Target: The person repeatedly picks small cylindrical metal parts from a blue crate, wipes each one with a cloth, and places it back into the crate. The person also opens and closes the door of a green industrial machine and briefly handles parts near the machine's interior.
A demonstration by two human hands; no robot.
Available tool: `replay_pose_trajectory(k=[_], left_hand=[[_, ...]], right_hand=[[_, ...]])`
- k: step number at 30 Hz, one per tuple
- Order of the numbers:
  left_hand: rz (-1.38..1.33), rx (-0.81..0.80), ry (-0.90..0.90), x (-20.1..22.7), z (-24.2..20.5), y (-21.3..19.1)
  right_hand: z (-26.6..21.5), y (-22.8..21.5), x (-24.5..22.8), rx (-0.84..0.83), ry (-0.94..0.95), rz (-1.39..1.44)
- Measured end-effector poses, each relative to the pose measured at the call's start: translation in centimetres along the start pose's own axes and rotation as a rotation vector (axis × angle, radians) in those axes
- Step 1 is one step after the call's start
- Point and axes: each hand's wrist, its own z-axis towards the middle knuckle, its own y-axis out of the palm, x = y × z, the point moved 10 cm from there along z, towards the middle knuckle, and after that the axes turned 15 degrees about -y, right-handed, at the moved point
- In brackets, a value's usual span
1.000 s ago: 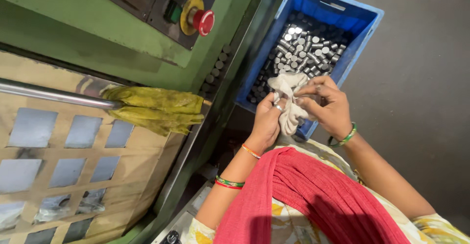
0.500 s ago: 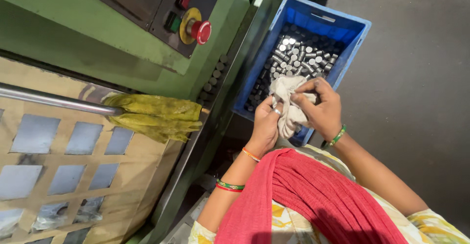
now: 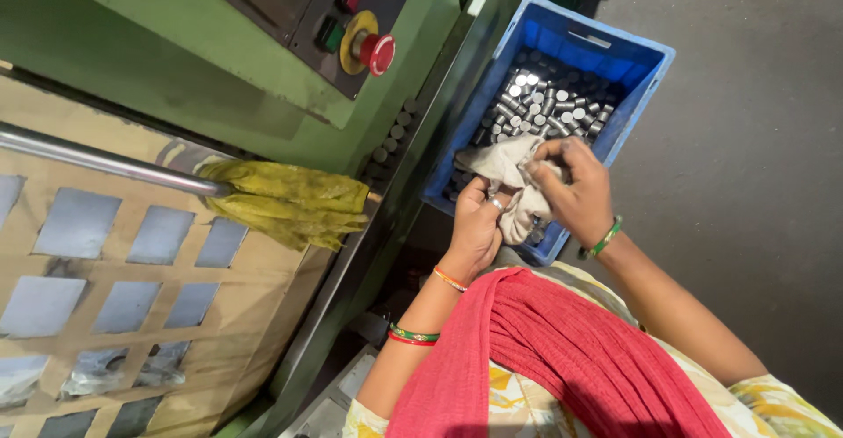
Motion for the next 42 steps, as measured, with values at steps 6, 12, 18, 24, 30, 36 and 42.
replay_pose_trajectory(k=[6, 12, 18, 24, 30, 36, 42], left_hand=[[-0.046, -0.019, -0.016, 0.4, -0.4, 0.4], [-0.160, -0.038, -0.035, 1.4, -0.7, 0.5], [-0.203, -0.062, -0.053, 1.2, -0.9, 0.9], [-0.009, 0.033, -0.038, 1.4, -0.5, 1.2], [0.051, 0.084, -0.090, 1.1, 0.1, 1.0], [-0.029, 0.108, -0.096, 0.0, 1.3, -0.6], [-0.174, 0.016, -0.280, -1.9, 1.2, -0.1]], right_hand=[[-0.4, 0.1, 2.0, 0.116, 0.010, 0.181], [-1.1, -0.6, 3.5, 0.235, 0.227, 0.457], [0.1, -2.8, -5.1, 0.026, -0.262, -0.276], [0.5, -1.9, -6.9, -0.077, -0.341, -0.343], [0.3, -2.0, -6.9, -0.072, -0.352, -0.358], [0.3, -2.0, -6.7, -0.068, -0.394, -0.269], [0.7, -2.1, -6.4, -0.041, -0.471, -0.256]])
